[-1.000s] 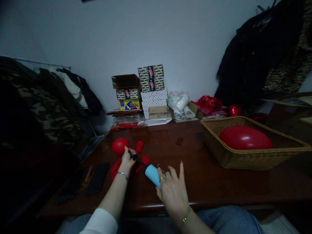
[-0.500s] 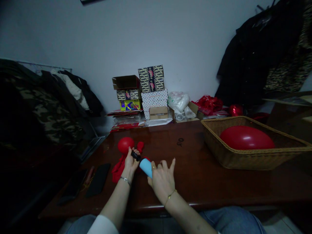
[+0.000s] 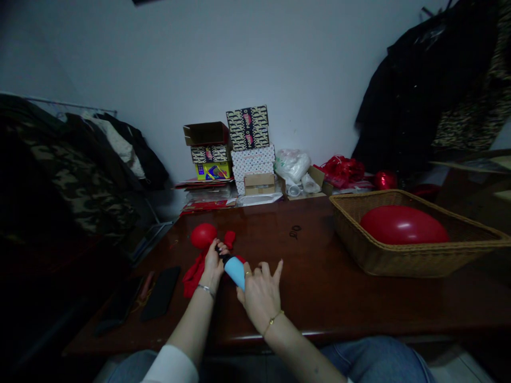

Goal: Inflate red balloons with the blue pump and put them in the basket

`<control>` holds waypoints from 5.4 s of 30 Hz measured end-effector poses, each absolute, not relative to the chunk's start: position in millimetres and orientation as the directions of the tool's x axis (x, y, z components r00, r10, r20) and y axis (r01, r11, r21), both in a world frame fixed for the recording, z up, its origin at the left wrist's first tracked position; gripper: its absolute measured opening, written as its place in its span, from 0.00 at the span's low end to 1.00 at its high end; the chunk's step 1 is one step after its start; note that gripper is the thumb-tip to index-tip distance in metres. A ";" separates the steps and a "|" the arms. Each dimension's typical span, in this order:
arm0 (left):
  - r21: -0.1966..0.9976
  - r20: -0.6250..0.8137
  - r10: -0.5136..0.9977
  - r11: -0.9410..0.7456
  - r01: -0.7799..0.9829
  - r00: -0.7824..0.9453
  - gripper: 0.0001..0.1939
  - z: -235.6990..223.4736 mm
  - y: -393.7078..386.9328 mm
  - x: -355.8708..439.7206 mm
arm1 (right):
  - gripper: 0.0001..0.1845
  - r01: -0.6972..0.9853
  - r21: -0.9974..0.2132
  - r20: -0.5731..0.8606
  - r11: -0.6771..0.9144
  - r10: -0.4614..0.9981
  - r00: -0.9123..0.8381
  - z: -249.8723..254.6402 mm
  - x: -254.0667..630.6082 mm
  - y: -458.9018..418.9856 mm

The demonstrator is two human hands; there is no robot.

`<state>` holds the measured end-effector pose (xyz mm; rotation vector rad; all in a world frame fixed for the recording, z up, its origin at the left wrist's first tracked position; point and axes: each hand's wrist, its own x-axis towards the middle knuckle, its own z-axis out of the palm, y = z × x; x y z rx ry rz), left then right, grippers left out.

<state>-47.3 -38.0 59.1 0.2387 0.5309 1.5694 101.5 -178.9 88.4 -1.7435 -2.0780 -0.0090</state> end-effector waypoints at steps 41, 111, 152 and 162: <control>0.573 -0.251 0.930 -0.079 -0.816 -0.267 0.13 52.6 -19.9 -60.1 | 0.28 0.963 -0.120 0.319 0.240 0.928 -0.191 77.5 138.5 -211.8; 0.620 -0.166 0.965 -0.058 -0.783 -0.203 0.13 64.6 -16.0 -43.2 | 0.27 0.970 -0.103 0.405 0.219 0.900 -0.160 81.5 138.4 -210.1; 0.602 -0.187 0.966 -0.031 -0.798 -0.179 0.11 61.2 -14.6 -46.1 | 0.26 0.972 -0.143 0.393 0.186 0.912 -0.116 69.7 152.2 -235.5; 0.616 -0.225 0.968 0.052 -0.786 -0.112 0.11 60.5 -37.6 -1.0 | 0.25 0.977 -0.141 0.380 0.157 0.920 -0.093 83.8 127.5 -196.3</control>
